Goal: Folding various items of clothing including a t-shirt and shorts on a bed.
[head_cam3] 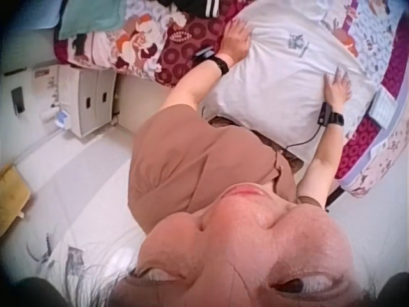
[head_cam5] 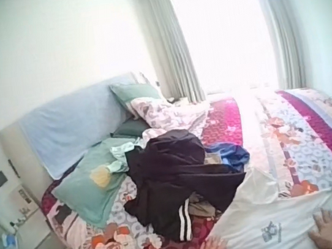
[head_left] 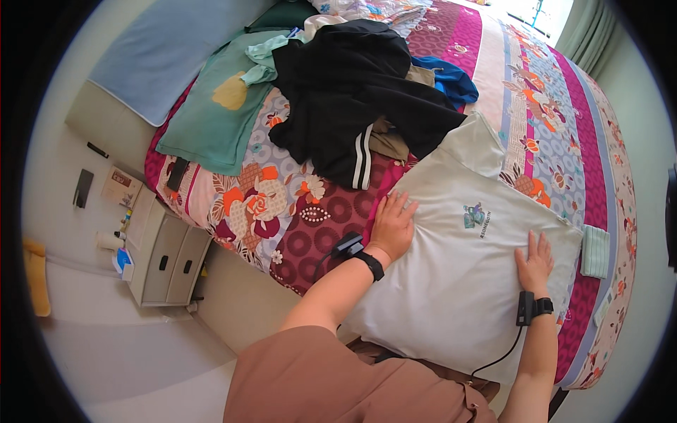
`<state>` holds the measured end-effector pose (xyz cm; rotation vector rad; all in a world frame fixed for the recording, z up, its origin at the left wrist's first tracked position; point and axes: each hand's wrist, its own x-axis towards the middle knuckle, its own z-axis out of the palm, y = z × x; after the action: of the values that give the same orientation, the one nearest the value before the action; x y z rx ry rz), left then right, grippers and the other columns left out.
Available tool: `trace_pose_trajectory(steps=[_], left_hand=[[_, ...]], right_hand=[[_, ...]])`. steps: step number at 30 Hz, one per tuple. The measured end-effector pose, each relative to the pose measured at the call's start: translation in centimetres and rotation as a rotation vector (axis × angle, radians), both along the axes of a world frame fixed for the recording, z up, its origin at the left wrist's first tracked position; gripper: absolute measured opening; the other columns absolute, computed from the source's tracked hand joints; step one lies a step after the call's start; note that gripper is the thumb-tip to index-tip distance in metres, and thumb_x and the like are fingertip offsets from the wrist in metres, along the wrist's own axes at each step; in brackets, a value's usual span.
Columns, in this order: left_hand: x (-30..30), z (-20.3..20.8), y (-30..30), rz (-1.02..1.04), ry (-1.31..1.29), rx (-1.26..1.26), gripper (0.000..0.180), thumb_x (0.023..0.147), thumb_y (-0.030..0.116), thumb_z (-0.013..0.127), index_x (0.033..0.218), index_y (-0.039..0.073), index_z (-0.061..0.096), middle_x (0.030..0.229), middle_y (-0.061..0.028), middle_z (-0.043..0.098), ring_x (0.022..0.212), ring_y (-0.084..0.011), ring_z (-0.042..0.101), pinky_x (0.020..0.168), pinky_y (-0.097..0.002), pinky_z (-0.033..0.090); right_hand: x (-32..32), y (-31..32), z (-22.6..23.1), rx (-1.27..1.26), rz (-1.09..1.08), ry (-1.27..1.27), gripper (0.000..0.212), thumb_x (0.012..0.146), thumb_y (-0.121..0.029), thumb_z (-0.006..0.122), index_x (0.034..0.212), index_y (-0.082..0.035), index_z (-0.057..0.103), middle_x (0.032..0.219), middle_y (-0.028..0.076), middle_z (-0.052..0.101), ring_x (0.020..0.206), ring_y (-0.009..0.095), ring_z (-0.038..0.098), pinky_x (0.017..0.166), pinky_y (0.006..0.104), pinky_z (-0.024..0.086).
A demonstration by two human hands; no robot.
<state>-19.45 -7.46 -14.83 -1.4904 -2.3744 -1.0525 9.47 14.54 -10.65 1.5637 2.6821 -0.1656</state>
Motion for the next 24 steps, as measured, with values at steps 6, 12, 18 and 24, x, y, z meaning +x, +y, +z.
trace_pose_trajectory(steps=[6, 12, 18, 24], left_hand=[[-0.2, -0.7, -0.1, 0.007, 0.072, -0.020, 0.032, 0.081, 0.010, 0.050, 0.111, 0.006, 0.059, 0.127, -0.0183, 0.050, 0.124, -0.0376, 0.040, 0.104, -0.0491, 0.028], [-0.9, -2.4, 0.3, -0.018, 0.217, -0.037, 0.033, 0.078, 0.010, 0.050, 0.109, 0.006, 0.061, 0.123, -0.0162, 0.053, 0.118, -0.0344, 0.046, 0.101, -0.0473, 0.033], [-0.7, -1.8, 0.6, -0.030, 0.170, -0.243, 0.038, 0.083, 0.016, 0.049, 0.119, 0.012, 0.057, 0.133, -0.0135, 0.048, 0.127, -0.0339, 0.039, 0.106, -0.0466, 0.028], [0.7, 1.4, -3.8, -0.205, -0.280, -0.180, 0.042, 0.089, 0.022, 0.050, 0.121, -0.006, 0.051, 0.122, -0.0243, 0.053, 0.116, -0.0350, 0.050, 0.099, -0.0373, 0.038]], right_hand=[[5.8, -1.3, 0.6, 0.006, -0.227, -0.153, 0.065, 0.087, -0.049, 0.046, 0.144, -0.021, 0.030, 0.152, 0.010, 0.019, 0.138, 0.035, 0.017, 0.109, 0.0546, 0.013], [18.3, -5.3, -1.1, -0.040, -0.434, -0.101, 0.070, 0.086, -0.053, 0.046, 0.144, -0.020, 0.026, 0.151, 0.012, 0.022, 0.137, 0.035, 0.020, 0.108, 0.0510, 0.020], [27.2, -13.5, -2.3, -0.066, -0.607, 0.078, 0.073, 0.084, -0.054, 0.049, 0.144, -0.020, 0.025, 0.152, 0.012, 0.018, 0.139, 0.033, 0.016, 0.110, 0.0494, 0.019], [30.7, -19.1, -2.3, -0.190, -0.582, 0.545, 0.074, 0.081, -0.035, 0.062, 0.143, -0.012, 0.028, 0.151, 0.021, 0.013, 0.138, 0.036, 0.019, 0.109, 0.0421, 0.025]])
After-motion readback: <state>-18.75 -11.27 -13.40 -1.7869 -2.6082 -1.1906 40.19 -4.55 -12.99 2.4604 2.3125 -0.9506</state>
